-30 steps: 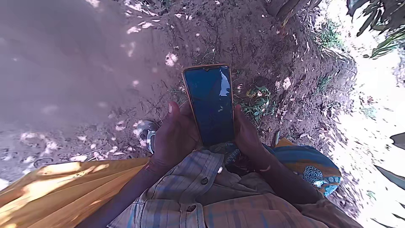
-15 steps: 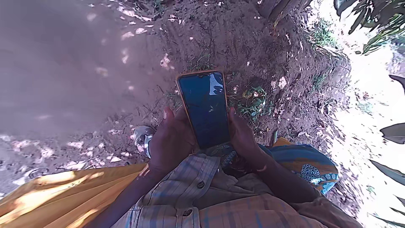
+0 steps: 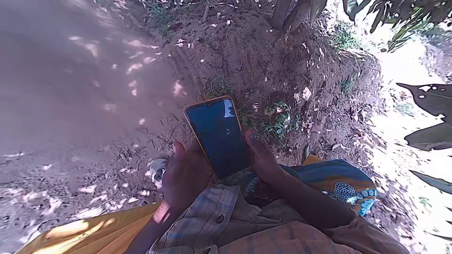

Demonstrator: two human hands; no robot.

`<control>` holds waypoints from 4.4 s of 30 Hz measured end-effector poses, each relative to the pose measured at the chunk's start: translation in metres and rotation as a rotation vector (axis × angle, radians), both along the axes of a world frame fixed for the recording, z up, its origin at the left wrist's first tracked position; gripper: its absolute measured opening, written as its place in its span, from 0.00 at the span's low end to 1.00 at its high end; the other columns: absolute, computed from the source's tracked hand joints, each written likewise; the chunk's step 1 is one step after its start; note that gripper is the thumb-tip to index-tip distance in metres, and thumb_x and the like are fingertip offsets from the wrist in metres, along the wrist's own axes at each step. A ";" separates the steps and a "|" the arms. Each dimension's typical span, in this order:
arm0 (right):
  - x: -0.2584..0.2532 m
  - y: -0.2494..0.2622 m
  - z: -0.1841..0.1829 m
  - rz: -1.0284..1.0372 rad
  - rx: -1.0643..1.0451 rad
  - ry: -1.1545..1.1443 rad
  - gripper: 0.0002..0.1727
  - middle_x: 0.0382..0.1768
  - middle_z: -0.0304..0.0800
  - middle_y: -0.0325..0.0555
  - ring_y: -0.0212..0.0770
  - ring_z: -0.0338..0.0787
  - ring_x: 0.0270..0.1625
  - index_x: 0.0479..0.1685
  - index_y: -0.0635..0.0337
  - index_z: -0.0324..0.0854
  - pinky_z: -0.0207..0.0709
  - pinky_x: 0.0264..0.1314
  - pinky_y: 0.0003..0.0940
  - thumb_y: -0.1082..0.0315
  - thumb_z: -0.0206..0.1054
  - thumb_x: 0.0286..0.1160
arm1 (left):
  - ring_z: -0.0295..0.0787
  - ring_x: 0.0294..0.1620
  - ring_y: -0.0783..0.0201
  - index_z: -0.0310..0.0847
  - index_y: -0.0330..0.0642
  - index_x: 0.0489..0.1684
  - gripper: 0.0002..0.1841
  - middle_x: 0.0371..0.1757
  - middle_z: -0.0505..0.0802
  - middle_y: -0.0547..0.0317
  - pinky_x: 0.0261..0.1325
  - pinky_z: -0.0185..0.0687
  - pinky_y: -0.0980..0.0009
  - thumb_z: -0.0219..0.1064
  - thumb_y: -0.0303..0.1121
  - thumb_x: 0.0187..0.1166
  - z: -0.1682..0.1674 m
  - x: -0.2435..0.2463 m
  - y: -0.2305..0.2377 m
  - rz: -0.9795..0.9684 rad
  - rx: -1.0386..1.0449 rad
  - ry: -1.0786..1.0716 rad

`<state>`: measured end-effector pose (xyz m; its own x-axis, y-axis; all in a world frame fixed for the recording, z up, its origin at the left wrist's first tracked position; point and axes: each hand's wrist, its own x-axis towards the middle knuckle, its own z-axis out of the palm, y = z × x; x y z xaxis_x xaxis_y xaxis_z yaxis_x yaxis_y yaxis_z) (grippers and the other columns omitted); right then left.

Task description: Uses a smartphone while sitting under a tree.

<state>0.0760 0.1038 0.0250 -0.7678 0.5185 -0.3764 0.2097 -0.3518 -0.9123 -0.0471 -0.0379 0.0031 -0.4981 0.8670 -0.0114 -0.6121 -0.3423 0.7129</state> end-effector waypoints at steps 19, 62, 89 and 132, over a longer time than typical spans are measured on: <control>0.000 0.001 0.002 0.037 -0.004 0.075 0.27 0.64 0.82 0.53 0.27 0.81 0.67 0.73 0.75 0.70 0.74 0.74 0.25 0.61 0.37 0.96 | 0.87 0.70 0.58 0.70 0.56 0.80 0.43 0.69 0.90 0.58 0.70 0.84 0.55 0.60 0.74 0.70 0.002 0.001 0.001 0.015 0.005 -0.001; -0.002 0.002 -0.003 0.040 -0.050 0.080 0.26 0.56 0.85 0.48 0.28 0.86 0.60 0.70 0.72 0.72 0.79 0.68 0.26 0.60 0.36 0.96 | 0.87 0.71 0.58 0.66 0.56 0.82 0.44 0.69 0.89 0.59 0.70 0.85 0.55 0.62 0.74 0.69 0.000 0.001 0.001 0.022 -0.063 0.017; -0.005 0.002 0.001 0.077 -0.345 -0.070 0.28 0.53 0.88 0.44 0.35 0.89 0.57 0.70 0.57 0.72 0.86 0.59 0.37 0.50 0.33 0.96 | 0.88 0.67 0.64 0.73 0.55 0.75 0.34 0.64 0.92 0.62 0.69 0.85 0.62 0.50 0.68 0.81 0.001 0.001 0.001 0.107 -0.032 -0.016; -0.001 -0.001 -0.011 0.094 -0.260 0.105 0.24 0.51 0.89 0.42 0.29 0.89 0.56 0.66 0.63 0.72 0.83 0.63 0.31 0.60 0.33 0.95 | 0.90 0.64 0.67 0.78 0.51 0.66 0.30 0.58 0.94 0.60 0.68 0.86 0.65 0.24 0.47 0.94 0.003 0.004 0.000 0.128 -0.079 -0.167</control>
